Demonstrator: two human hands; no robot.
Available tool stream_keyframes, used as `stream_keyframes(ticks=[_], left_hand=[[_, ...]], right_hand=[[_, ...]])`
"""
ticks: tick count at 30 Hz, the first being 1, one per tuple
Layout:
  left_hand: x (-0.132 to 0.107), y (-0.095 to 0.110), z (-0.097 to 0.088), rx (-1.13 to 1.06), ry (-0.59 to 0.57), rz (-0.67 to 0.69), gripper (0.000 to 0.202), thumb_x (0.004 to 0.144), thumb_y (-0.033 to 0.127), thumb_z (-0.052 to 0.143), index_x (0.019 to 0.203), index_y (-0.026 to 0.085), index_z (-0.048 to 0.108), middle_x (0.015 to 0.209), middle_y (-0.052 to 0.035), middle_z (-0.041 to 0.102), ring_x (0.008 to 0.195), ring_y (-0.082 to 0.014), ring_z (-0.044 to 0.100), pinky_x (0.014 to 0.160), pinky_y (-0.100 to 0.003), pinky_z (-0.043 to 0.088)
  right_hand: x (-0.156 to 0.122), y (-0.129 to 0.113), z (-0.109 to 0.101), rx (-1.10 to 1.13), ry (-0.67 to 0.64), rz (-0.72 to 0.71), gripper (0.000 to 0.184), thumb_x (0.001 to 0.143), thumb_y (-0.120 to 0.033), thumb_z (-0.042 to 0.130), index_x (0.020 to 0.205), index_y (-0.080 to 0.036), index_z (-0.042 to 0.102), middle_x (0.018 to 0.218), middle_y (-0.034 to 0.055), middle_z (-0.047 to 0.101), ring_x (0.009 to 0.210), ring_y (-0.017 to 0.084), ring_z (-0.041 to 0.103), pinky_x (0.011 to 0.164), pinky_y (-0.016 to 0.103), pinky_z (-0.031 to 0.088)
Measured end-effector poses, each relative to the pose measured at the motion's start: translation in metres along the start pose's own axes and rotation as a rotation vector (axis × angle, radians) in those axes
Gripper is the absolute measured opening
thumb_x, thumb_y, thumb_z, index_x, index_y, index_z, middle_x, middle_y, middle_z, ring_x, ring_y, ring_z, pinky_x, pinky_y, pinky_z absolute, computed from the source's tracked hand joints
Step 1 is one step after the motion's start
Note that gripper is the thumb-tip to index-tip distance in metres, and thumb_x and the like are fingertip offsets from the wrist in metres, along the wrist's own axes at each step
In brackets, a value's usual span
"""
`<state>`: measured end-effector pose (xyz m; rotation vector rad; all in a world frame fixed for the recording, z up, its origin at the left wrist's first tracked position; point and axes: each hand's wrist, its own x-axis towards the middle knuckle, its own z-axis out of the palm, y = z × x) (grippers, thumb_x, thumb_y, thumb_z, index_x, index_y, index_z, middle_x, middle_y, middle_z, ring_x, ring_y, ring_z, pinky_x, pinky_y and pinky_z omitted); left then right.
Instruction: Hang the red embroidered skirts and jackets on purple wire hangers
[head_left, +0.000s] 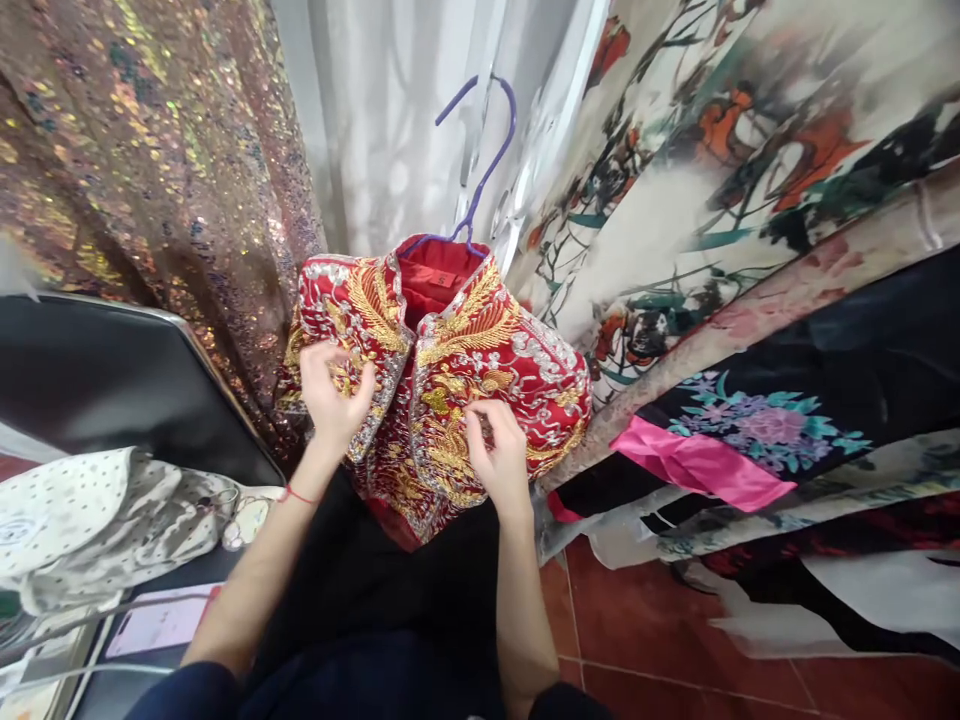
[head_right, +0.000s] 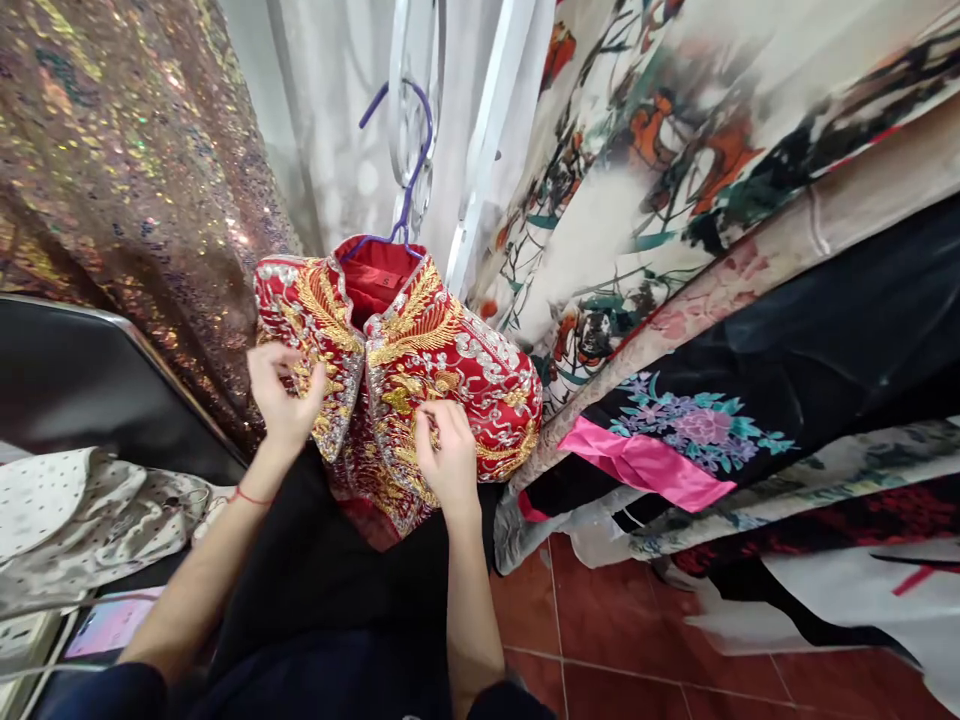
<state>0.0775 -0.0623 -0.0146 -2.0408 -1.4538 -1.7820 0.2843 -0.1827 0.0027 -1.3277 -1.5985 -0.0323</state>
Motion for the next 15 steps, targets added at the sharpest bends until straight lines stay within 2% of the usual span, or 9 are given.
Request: stream_keyframes(ticks=[1, 4, 6, 9, 10, 12, 15], left_hand=[[-0.025, -0.012, 0.006, 0.013, 0.01, -0.043, 0.032, 0.085, 0.046, 0.064, 0.095, 0.02, 0.047, 0.094, -0.0077, 0.055, 0.093, -0.0236, 0.058, 0.08, -0.037, 0.049], [-0.082, -0.042, 0.026, 0.111, -0.135, -0.191, 0.045, 0.077, 0.053, 0.071, 0.093, 0.019, 0.046, 0.091, -0.0084, 0.054, 0.089, -0.025, 0.058, 0.079, -0.037, 0.049], [-0.097, -0.055, 0.035, 0.217, -0.233, -0.285, 0.041, 0.077, 0.049, 0.07, 0.092, 0.018, 0.047, 0.094, -0.0122, 0.056, 0.092, -0.0283, 0.058, 0.083, -0.039, 0.048], [-0.094, -0.067, 0.039, 0.281, -0.319, -0.333, 0.025, 0.079, 0.035, 0.065, 0.087, 0.018, 0.049, 0.09, -0.0128, 0.058, 0.09, -0.0292, 0.059, 0.079, -0.037, 0.046], [-0.089, -0.07, 0.038, 0.271, -0.333, -0.325, 0.019, 0.079, 0.032, 0.062, 0.085, 0.019, 0.049, 0.086, -0.0112, 0.059, 0.087, -0.0279, 0.06, 0.076, -0.035, 0.044], [-0.081, -0.076, 0.031, 0.23, -0.36, -0.296, 0.012, 0.081, 0.029, 0.057, 0.081, 0.02, 0.049, 0.076, -0.0072, 0.057, 0.075, -0.0237, 0.058, 0.067, -0.032, 0.041], [-0.078, -0.073, 0.014, 0.138, -0.404, -0.225, 0.009, 0.08, 0.027, 0.053, 0.076, 0.02, 0.051, 0.063, -0.002, 0.053, 0.056, -0.0163, 0.05, 0.059, -0.028, 0.035]], right_hand=[[-0.008, 0.004, 0.004, -0.016, 0.091, -0.016, 0.016, 0.1, -0.019, 0.046, 0.095, -0.019, 0.061, 0.089, 0.0054, 0.065, 0.086, 0.017, 0.062, 0.081, 0.032, 0.052], [-0.028, 0.006, 0.015, -0.12, 0.339, -0.088, 0.012, 0.095, -0.013, 0.051, 0.097, -0.02, 0.061, 0.09, 0.0056, 0.063, 0.087, 0.018, 0.061, 0.08, 0.034, 0.052], [-0.028, 0.004, 0.011, -0.25, 0.457, -0.152, 0.015, 0.091, -0.012, 0.058, 0.102, -0.021, 0.062, 0.096, 0.0073, 0.063, 0.093, 0.02, 0.06, 0.084, 0.039, 0.052], [-0.006, 0.009, -0.012, -0.499, 0.607, -0.231, 0.035, 0.084, -0.024, 0.071, 0.118, -0.022, 0.061, 0.116, 0.0128, 0.06, 0.114, 0.029, 0.055, 0.098, 0.051, 0.047], [0.004, 0.014, -0.022, -0.556, 0.627, -0.219, 0.047, 0.083, -0.032, 0.075, 0.125, -0.022, 0.058, 0.125, 0.0153, 0.056, 0.122, 0.033, 0.052, 0.103, 0.056, 0.044], [0.023, 0.028, -0.04, -0.566, 0.553, -0.122, 0.069, 0.082, -0.05, 0.074, 0.139, -0.02, 0.049, 0.136, 0.0189, 0.051, 0.13, 0.037, 0.047, 0.107, 0.059, 0.04], [0.04, 0.048, -0.054, -0.464, 0.344, 0.018, 0.064, 0.091, -0.059, 0.059, 0.14, -0.018, 0.048, 0.126, 0.0164, 0.061, 0.118, 0.03, 0.06, 0.1, 0.047, 0.048]])
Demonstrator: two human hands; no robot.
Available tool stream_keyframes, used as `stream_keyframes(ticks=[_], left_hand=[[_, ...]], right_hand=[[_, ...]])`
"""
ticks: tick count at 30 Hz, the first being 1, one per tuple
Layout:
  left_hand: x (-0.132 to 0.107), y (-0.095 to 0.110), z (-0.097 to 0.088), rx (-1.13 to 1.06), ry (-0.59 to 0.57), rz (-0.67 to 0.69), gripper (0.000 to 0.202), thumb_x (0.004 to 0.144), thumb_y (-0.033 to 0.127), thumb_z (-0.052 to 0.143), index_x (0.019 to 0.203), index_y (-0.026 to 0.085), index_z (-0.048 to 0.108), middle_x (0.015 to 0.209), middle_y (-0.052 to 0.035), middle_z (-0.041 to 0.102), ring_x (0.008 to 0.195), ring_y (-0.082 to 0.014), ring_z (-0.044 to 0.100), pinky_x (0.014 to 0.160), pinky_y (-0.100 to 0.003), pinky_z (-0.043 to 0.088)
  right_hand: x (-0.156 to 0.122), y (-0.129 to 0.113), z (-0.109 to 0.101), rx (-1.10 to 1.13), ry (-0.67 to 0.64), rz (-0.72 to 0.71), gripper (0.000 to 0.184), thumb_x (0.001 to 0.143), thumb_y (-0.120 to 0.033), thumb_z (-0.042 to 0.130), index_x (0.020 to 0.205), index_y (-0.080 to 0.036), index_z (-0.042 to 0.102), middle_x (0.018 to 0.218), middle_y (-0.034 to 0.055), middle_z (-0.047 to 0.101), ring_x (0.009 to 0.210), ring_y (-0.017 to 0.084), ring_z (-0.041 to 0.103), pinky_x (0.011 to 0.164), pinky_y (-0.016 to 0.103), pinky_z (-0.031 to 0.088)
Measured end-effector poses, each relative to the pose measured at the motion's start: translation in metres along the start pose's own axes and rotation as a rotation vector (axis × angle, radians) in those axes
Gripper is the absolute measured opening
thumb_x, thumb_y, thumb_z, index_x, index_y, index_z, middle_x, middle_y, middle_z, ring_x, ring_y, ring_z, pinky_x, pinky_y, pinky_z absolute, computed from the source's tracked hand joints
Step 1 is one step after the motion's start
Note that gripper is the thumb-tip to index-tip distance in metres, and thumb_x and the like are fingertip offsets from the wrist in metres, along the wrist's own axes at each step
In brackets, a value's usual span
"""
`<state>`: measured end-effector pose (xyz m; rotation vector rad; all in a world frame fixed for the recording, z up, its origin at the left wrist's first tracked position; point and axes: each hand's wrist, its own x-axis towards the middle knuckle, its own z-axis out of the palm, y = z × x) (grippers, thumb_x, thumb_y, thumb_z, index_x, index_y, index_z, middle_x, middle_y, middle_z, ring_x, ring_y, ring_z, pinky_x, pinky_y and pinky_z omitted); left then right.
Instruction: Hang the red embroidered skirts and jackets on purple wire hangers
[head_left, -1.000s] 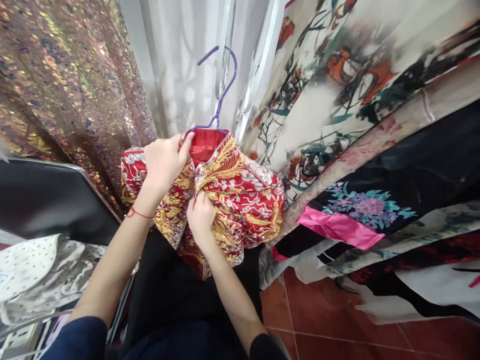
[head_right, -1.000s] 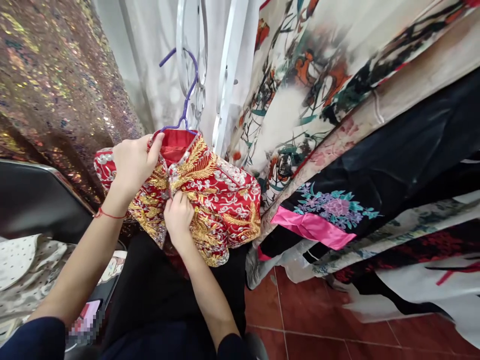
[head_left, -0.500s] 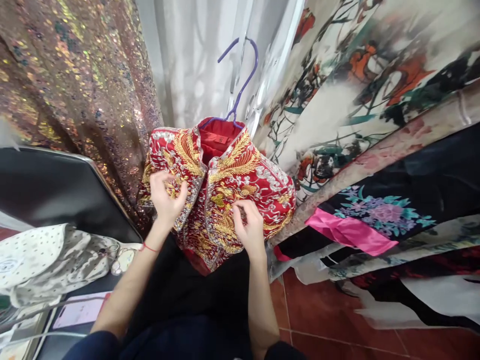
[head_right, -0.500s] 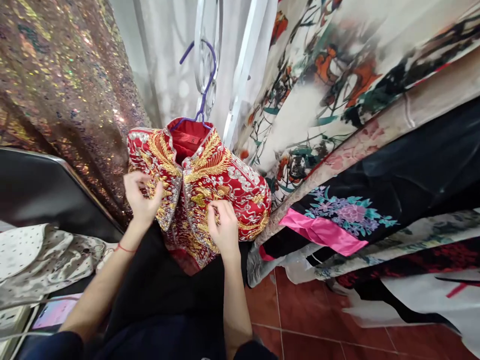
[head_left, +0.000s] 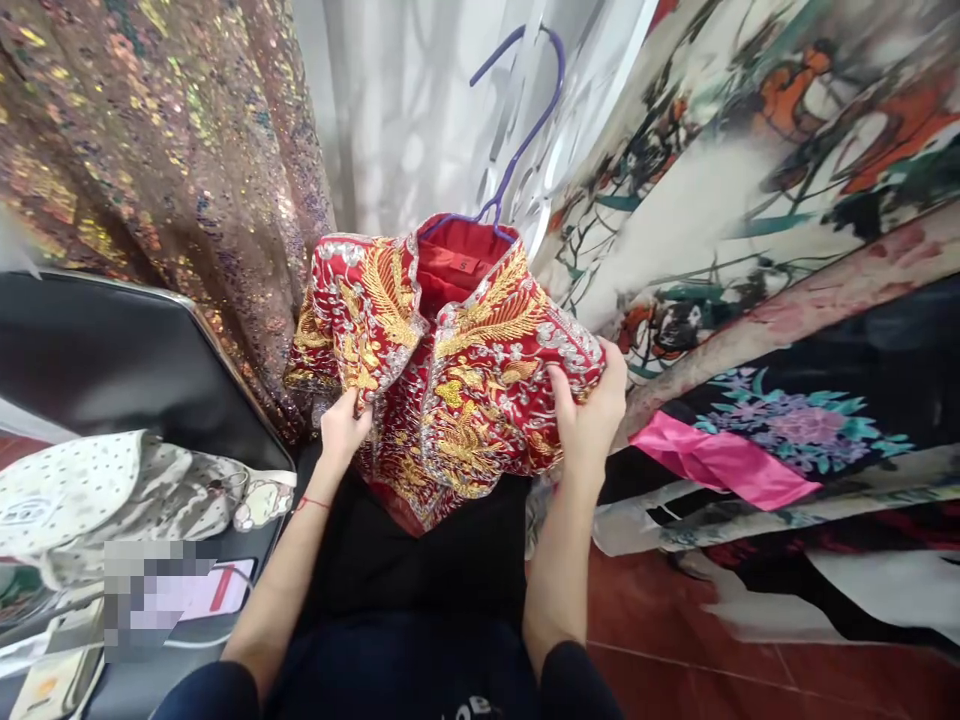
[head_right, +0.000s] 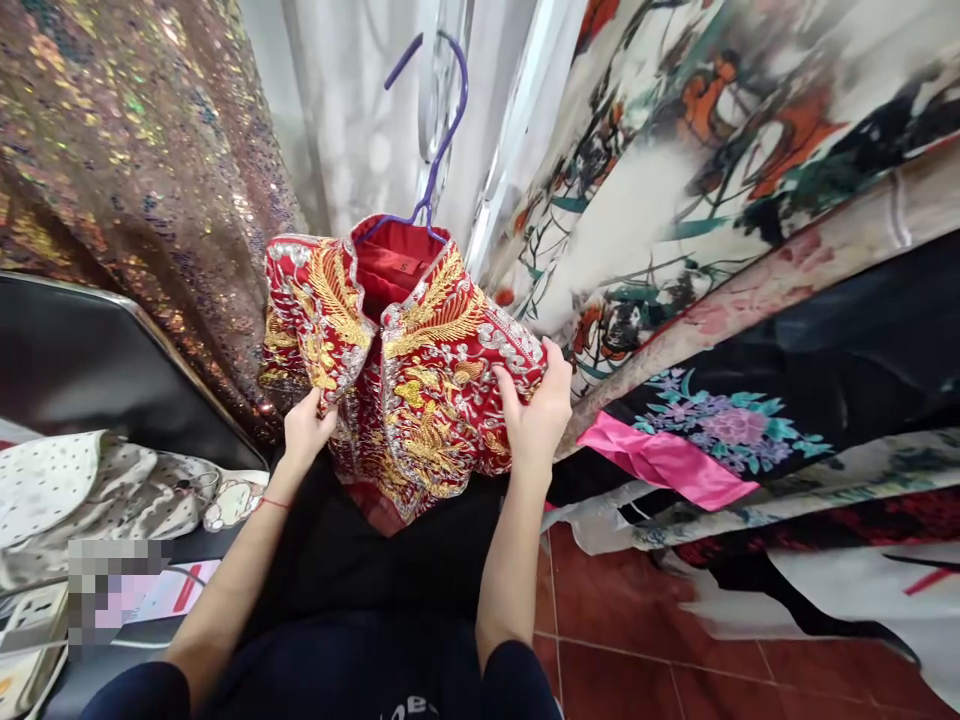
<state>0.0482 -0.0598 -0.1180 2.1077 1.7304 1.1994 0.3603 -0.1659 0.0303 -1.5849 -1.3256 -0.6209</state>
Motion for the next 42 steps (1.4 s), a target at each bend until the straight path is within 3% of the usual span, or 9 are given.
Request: stream_keyframes(ticks=[6, 11, 16, 20, 27, 31, 36, 39, 42], left_hand=[[-0.055, 0.064, -0.025, -0.109, -0.012, 0.203, 0.032, 0.078, 0.031, 0.053, 0.053, 0.021, 0.036, 0.044, 0.0025, 0.036, 0.041, -0.0106, 0.037, 0.051, -0.026, 0.03], [-0.063, 0.125, -0.006, 0.047, -0.196, 0.276, 0.016, 0.084, 0.026, 0.055, 0.07, 0.019, 0.059, 0.059, -0.0041, 0.061, 0.054, -0.0173, 0.06, 0.052, -0.027, 0.032], [-0.029, 0.109, 0.02, 0.296, -0.437, 0.012, 0.024, 0.093, 0.025, 0.051, 0.109, 0.014, 0.064, 0.104, -0.014, 0.074, 0.089, -0.0268, 0.073, 0.061, -0.03, 0.04], [-0.019, 0.086, 0.015, 0.343, -0.448, -0.008, 0.025, 0.093, 0.029, 0.054, 0.108, 0.012, 0.064, 0.097, -0.0157, 0.074, 0.088, -0.0295, 0.073, 0.061, -0.031, 0.04], [-0.03, 0.084, 0.0, 0.09, -0.124, 0.082, 0.017, 0.085, 0.033, 0.061, 0.078, 0.018, 0.059, 0.06, -0.0024, 0.061, 0.055, -0.0175, 0.062, 0.057, -0.026, 0.039], [-0.037, 0.093, 0.015, 0.03, -0.195, 0.053, 0.015, 0.083, 0.03, 0.064, 0.075, 0.019, 0.057, 0.068, -0.0051, 0.065, 0.062, -0.0195, 0.064, 0.059, -0.026, 0.039], [-0.03, 0.088, 0.036, 0.0, -0.339, -0.075, 0.015, 0.084, 0.02, 0.065, 0.098, 0.018, 0.06, 0.092, -0.0105, 0.07, 0.074, -0.0228, 0.066, 0.061, -0.028, 0.038], [-0.034, 0.071, 0.04, -0.17, -0.321, -0.16, 0.019, 0.081, 0.03, 0.073, 0.088, 0.019, 0.058, 0.078, -0.0025, 0.062, 0.07, -0.0182, 0.06, 0.069, -0.027, 0.04], [-0.054, 0.051, 0.049, -0.695, -0.212, -0.444, 0.035, 0.067, 0.034, 0.086, 0.084, 0.02, 0.059, 0.081, 0.0014, 0.058, 0.076, -0.0139, 0.056, 0.08, -0.024, 0.043]], right_hand=[[0.016, 0.01, -0.003, 0.021, 0.052, 0.031, 0.05, 0.095, -0.062, 0.051, 0.112, -0.017, 0.065, 0.099, 0.0111, 0.071, 0.088, 0.024, 0.07, 0.079, 0.035, 0.053], [0.046, 0.02, -0.009, 0.071, 0.048, 0.036, 0.047, 0.099, -0.058, 0.042, 0.109, -0.018, 0.064, 0.101, 0.0124, 0.071, 0.094, 0.025, 0.069, 0.086, 0.039, 0.052], [0.063, 0.033, 0.006, 0.086, -0.151, 0.08, 0.051, 0.098, -0.061, 0.044, 0.125, -0.018, 0.053, 0.106, 0.0135, 0.069, 0.085, 0.023, 0.067, 0.081, 0.039, 0.052], [0.07, 0.028, 0.013, 0.025, -0.173, -0.116, 0.057, 0.1, -0.065, 0.033, 0.113, -0.017, 0.059, 0.101, 0.0142, 0.067, 0.092, 0.024, 0.065, 0.085, 0.04, 0.05], [0.112, 0.019, -0.012, -0.112, -0.052, -0.155, 0.072, 0.103, -0.064, 0.015, 0.081, -0.018, 0.065, 0.067, 0.0067, 0.058, 0.06, 0.016, 0.053, 0.064, 0.033, 0.038], [0.123, 0.022, -0.014, -0.111, -0.507, -0.137, 0.063, 0.102, -0.062, 0.031, 0.078, -0.017, 0.069, 0.066, 0.0074, 0.062, 0.063, 0.016, 0.054, 0.065, 0.032, 0.039], [0.065, 0.017, 0.001, -0.127, -0.213, -0.119, 0.049, 0.102, -0.045, 0.035, 0.124, -0.013, 0.065, 0.12, 0.0204, 0.066, 0.114, 0.03, 0.061, 0.095, 0.047, 0.047], [-0.017, 0.013, 0.013, -0.014, -0.015, -0.14, 0.031, 0.093, -0.038, 0.055, 0.114, -0.021, 0.07, 0.123, 0.016, 0.065, 0.124, 0.031, 0.056, 0.103, 0.053, 0.045], [-0.114, -0.001, 0.033, 0.461, -0.327, 0.149, 0.016, 0.08, -0.041, 0.069, 0.078, -0.025, 0.071, 0.084, 0.0073, 0.068, 0.087, 0.023, 0.065, 0.089, 0.044, 0.052]])
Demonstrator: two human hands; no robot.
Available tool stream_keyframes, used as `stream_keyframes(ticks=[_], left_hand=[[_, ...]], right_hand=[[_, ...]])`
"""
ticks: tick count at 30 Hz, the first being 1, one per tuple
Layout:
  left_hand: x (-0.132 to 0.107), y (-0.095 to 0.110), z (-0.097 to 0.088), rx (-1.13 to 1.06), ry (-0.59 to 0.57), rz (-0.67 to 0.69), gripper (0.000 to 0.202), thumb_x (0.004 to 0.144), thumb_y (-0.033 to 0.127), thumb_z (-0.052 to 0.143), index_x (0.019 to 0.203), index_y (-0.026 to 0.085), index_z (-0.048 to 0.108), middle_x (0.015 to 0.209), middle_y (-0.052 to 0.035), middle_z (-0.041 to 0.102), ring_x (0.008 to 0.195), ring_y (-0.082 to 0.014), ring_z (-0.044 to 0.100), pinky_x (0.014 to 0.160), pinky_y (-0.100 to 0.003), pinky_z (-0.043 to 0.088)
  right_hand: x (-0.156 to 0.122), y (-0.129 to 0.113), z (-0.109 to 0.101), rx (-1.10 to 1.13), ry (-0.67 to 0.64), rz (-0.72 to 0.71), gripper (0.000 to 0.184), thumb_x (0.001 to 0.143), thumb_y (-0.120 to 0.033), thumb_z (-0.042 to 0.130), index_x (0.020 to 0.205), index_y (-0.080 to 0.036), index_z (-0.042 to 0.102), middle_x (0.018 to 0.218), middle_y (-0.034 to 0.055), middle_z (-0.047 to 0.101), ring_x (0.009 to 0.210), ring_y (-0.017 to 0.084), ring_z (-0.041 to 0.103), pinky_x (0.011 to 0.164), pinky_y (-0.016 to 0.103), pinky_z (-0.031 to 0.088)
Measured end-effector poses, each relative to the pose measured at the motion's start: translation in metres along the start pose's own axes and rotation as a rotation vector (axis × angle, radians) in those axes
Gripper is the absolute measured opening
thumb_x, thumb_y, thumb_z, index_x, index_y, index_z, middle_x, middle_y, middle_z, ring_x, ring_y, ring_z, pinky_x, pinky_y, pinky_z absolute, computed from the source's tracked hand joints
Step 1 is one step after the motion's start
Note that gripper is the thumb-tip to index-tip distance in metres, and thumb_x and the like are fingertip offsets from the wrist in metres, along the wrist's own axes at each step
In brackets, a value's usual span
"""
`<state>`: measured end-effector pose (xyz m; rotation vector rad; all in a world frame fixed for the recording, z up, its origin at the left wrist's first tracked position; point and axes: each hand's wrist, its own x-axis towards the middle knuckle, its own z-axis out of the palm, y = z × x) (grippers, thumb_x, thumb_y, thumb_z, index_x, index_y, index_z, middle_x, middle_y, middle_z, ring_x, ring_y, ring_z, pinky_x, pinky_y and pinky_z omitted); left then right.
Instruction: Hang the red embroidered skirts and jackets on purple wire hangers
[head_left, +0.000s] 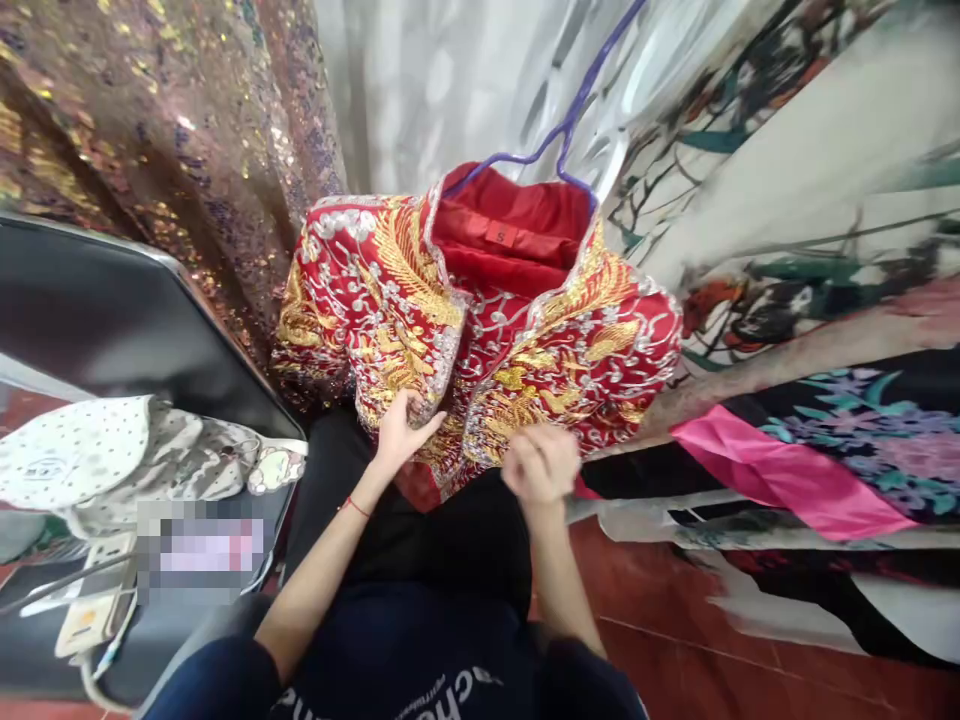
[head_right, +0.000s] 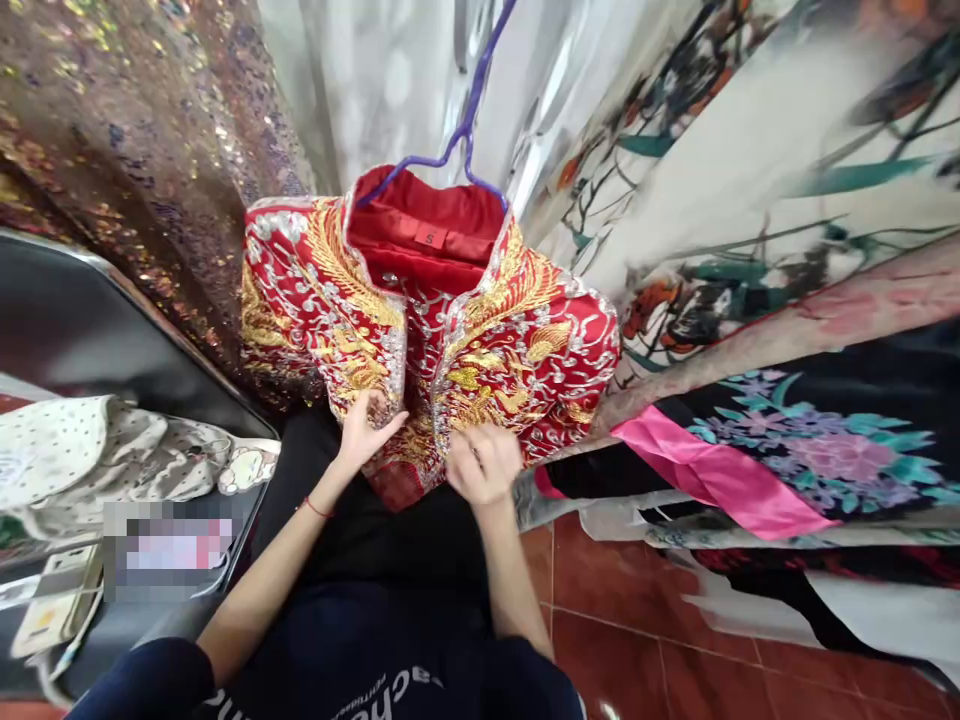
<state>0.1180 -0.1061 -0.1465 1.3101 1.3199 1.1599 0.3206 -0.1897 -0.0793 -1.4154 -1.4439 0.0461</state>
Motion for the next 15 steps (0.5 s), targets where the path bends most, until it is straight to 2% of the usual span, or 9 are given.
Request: stream_keyframes(ticks=[1, 2, 3, 6, 8, 10, 13, 15], left_hand=[[-0.004, -0.012, 0.0, -0.151, 0.043, -0.074, 0.036, 0.066, 0.035, 0.087, 0.085, 0.021, 0.059, 0.083, 0.0013, 0.059, 0.078, -0.0132, 0.056, 0.081, -0.023, 0.043], [-0.007, -0.025, 0.001, -0.239, 0.089, -0.144, 0.034, 0.07, 0.036, 0.084, 0.087, 0.021, 0.058, 0.084, 0.0008, 0.059, 0.079, -0.0128, 0.056, 0.08, -0.022, 0.044], [-0.009, -0.039, 0.003, -0.283, 0.134, -0.209, 0.031, 0.076, 0.039, 0.079, 0.088, 0.02, 0.058, 0.085, -0.0001, 0.06, 0.079, -0.0127, 0.057, 0.078, -0.022, 0.045], [-0.008, -0.075, 0.008, -0.407, 0.192, -0.423, 0.028, 0.086, 0.043, 0.068, 0.09, 0.018, 0.058, 0.085, -0.0048, 0.063, 0.08, -0.0146, 0.063, 0.075, -0.024, 0.049], [-0.003, -0.091, 0.009, -0.508, 0.185, -0.553, 0.027, 0.087, 0.041, 0.068, 0.091, 0.016, 0.059, 0.084, -0.0069, 0.066, 0.08, -0.0154, 0.067, 0.076, -0.025, 0.052], [0.001, -0.1, 0.007, -0.603, 0.183, -0.634, 0.022, 0.088, 0.037, 0.069, 0.091, 0.016, 0.06, 0.082, -0.006, 0.068, 0.079, -0.0132, 0.068, 0.077, -0.023, 0.053], [0.0, -0.106, 0.003, -0.719, 0.162, -0.695, 0.016, 0.087, 0.03, 0.071, 0.091, 0.016, 0.063, 0.082, -0.0042, 0.07, 0.077, -0.0101, 0.068, 0.074, -0.018, 0.054], [-0.005, -0.108, 0.002, -0.771, 0.119, -0.737, 0.014, 0.087, 0.026, 0.072, 0.091, 0.015, 0.064, 0.081, -0.0038, 0.072, 0.071, -0.009, 0.067, 0.066, -0.016, 0.053]], right_hand=[[-0.025, 0.003, 0.019, 0.222, -0.086, 0.254, 0.018, 0.079, -0.041, 0.071, 0.075, -0.024, 0.07, 0.08, 0.0063, 0.068, 0.083, 0.021, 0.065, 0.088, 0.042, 0.053], [-0.047, 0.005, 0.038, 0.43, -0.102, 0.536, 0.019, 0.078, -0.042, 0.072, 0.076, -0.023, 0.07, 0.082, 0.0059, 0.068, 0.086, 0.021, 0.064, 0.091, 0.041, 0.053], [-0.064, 0.006, 0.057, 0.496, -0.124, 0.642, 0.023, 0.082, -0.046, 0.07, 0.081, -0.023, 0.069, 0.083, 0.0055, 0.068, 0.085, 0.021, 0.065, 0.087, 0.04, 0.055], [-0.095, 0.012, 0.102, 0.61, -0.13, 0.829, 0.028, 0.089, -0.048, 0.066, 0.097, -0.021, 0.068, 0.089, 0.0049, 0.069, 0.087, 0.02, 0.067, 0.078, 0.036, 0.058], [-0.103, 0.022, 0.12, 0.677, -0.095, 0.942, 0.032, 0.094, -0.045, 0.064, 0.11, -0.018, 0.065, 0.103, 0.0056, 0.069, 0.091, 0.018, 0.067, 0.08, 0.036, 0.058], [-0.106, 0.037, 0.13, 0.739, -0.036, 1.056, 0.034, 0.096, -0.043, 0.062, 0.116, -0.015, 0.063, 0.109, 0.006, 0.067, 0.092, 0.016, 0.067, 0.08, 0.036, 0.059], [-0.112, 0.061, 0.134, 0.821, 0.079, 1.198, 0.031, 0.093, -0.047, 0.064, 0.104, -0.018, 0.063, 0.095, 0.0032, 0.068, 0.084, 0.015, 0.067, 0.074, 0.032, 0.058], [-0.117, 0.073, 0.134, 0.868, 0.152, 1.252, 0.032, 0.086, -0.051, 0.068, 0.094, -0.021, 0.061, 0.086, 0.0014, 0.067, 0.078, 0.014, 0.066, 0.069, 0.028, 0.056]])
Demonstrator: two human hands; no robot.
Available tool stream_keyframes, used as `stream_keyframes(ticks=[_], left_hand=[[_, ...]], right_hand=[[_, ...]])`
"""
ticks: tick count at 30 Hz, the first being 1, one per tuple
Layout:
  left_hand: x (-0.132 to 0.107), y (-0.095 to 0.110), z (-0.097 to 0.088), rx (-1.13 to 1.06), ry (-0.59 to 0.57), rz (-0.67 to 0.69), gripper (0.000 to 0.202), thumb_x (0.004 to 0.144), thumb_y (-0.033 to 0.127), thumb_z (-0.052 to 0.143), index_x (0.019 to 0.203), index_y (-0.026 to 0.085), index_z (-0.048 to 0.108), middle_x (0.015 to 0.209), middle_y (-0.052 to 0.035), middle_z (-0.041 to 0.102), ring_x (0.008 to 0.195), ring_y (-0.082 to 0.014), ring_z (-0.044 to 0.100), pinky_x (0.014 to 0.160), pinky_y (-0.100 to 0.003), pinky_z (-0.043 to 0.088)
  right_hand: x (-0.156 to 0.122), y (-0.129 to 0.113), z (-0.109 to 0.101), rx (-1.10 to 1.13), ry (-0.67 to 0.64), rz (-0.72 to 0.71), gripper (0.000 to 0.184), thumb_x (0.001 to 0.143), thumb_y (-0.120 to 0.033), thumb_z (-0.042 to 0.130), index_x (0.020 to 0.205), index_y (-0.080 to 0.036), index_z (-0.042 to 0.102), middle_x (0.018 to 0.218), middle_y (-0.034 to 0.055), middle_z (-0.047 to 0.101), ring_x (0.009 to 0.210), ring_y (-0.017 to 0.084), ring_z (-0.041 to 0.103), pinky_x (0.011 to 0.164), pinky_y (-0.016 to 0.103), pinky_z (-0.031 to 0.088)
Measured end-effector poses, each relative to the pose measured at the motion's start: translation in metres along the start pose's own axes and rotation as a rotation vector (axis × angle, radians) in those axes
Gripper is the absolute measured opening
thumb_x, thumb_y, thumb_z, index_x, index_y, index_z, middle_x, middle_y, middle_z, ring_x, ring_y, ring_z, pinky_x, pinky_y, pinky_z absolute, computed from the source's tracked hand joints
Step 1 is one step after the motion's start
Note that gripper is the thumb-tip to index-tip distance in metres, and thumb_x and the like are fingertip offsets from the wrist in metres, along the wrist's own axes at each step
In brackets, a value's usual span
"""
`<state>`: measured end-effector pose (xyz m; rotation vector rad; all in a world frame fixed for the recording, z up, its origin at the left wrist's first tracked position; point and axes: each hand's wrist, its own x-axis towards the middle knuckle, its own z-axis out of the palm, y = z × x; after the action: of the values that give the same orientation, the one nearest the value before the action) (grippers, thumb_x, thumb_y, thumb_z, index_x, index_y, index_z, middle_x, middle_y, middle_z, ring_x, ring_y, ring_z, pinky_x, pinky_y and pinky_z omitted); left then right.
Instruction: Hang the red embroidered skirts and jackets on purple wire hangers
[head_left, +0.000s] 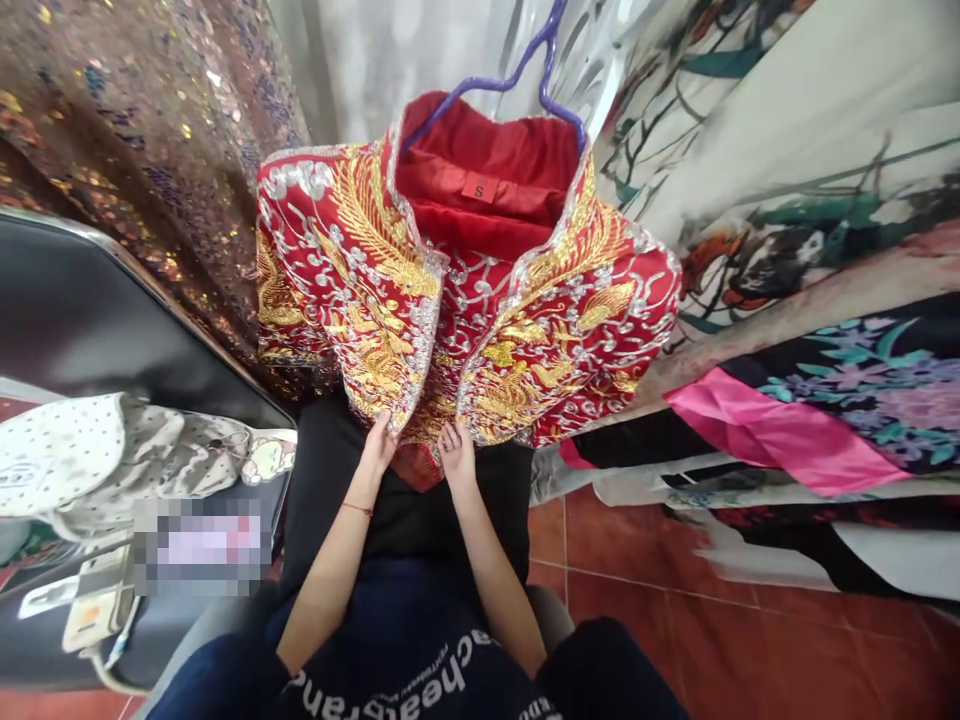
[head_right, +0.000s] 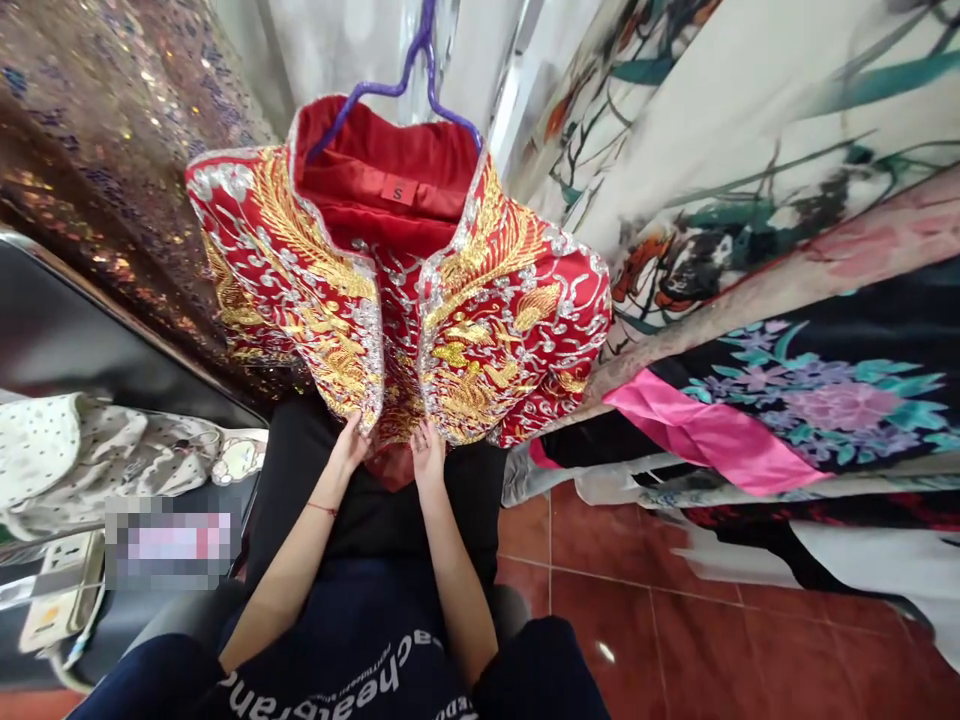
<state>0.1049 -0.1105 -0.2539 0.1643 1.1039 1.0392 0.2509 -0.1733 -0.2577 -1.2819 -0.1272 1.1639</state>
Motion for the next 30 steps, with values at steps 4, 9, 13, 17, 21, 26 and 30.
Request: stream_keyframes(ticks=[4, 9, 13, 17, 21, 26, 30], left_hand=[[-0.005, -0.012, -0.007, -0.014, -0.048, -0.132, 0.01, 0.089, 0.021, 0.071, 0.087, 0.013, 0.064, 0.071, -0.0015, 0.069, 0.051, -0.0043, 0.057, 0.045, -0.012, 0.041], [-0.008, -0.024, -0.01, 0.01, -0.092, -0.198, 0.014, 0.085, 0.021, 0.076, 0.084, 0.012, 0.065, 0.066, -0.0012, 0.068, 0.048, -0.0048, 0.057, 0.04, -0.013, 0.039], [-0.013, -0.027, -0.011, 0.039, -0.143, -0.193, 0.013, 0.083, 0.018, 0.077, 0.087, 0.011, 0.067, 0.07, -0.0017, 0.07, 0.052, -0.0054, 0.06, 0.042, -0.012, 0.042], [-0.018, -0.029, -0.011, 0.065, -0.174, -0.179, 0.014, 0.08, 0.013, 0.078, 0.087, 0.01, 0.067, 0.069, -0.0011, 0.069, 0.055, -0.0048, 0.061, 0.042, -0.011, 0.039], [-0.019, -0.03, -0.012, 0.077, -0.18, -0.171, 0.014, 0.079, 0.011, 0.078, 0.087, 0.012, 0.067, 0.07, -0.0001, 0.068, 0.056, -0.0045, 0.061, 0.042, -0.01, 0.038], [-0.018, -0.031, -0.011, 0.084, -0.192, -0.163, 0.015, 0.077, 0.011, 0.08, 0.084, 0.011, 0.067, 0.067, -0.0012, 0.067, 0.054, -0.0061, 0.06, 0.043, -0.012, 0.041], [-0.017, -0.033, -0.011, 0.082, -0.206, -0.138, 0.012, 0.079, 0.013, 0.078, 0.08, 0.009, 0.067, 0.065, -0.0039, 0.068, 0.054, -0.0077, 0.062, 0.049, -0.014, 0.048]], right_hand=[[0.002, 0.011, -0.006, 0.078, 0.017, 0.023, 0.035, 0.071, -0.047, 0.08, 0.083, -0.021, 0.06, 0.075, -0.002, 0.066, 0.066, 0.01, 0.06, 0.062, 0.022, 0.051], [-0.01, 0.023, 0.002, 0.04, -0.12, 0.041, 0.038, 0.057, -0.038, 0.088, 0.079, -0.018, 0.064, 0.066, -0.0031, 0.066, 0.056, 0.009, 0.055, 0.057, 0.024, 0.046], [-0.018, 0.027, 0.003, -0.003, -0.205, 0.023, 0.042, 0.058, -0.042, 0.086, 0.085, -0.016, 0.068, 0.053, -0.0063, 0.06, 0.05, 0.009, 0.051, 0.054, 0.024, 0.043], [-0.015, 0.022, -0.001, 0.002, -0.195, -0.008, 0.042, 0.057, -0.047, 0.086, 0.079, -0.017, 0.065, 0.06, -0.0035, 0.065, 0.051, 0.008, 0.053, 0.055, 0.023, 0.043], [-0.009, 0.013, -0.006, 0.042, -0.112, -0.043, 0.047, 0.056, -0.052, 0.086, 0.078, -0.019, 0.061, 0.073, -0.0009, 0.07, 0.061, 0.01, 0.058, 0.059, 0.024, 0.046], [-0.016, 0.013, -0.004, 0.04, -0.122, -0.019, 0.05, 0.048, -0.045, 0.091, 0.08, -0.018, 0.063, 0.073, -0.0006, 0.069, 0.062, 0.012, 0.059, 0.059, 0.027, 0.048], [-0.026, 0.018, 0.004, 0.023, -0.197, 0.003, 0.044, 0.049, -0.039, 0.089, 0.077, -0.019, 0.063, 0.069, -0.0021, 0.068, 0.06, 0.011, 0.057, 0.057, 0.027, 0.047]])
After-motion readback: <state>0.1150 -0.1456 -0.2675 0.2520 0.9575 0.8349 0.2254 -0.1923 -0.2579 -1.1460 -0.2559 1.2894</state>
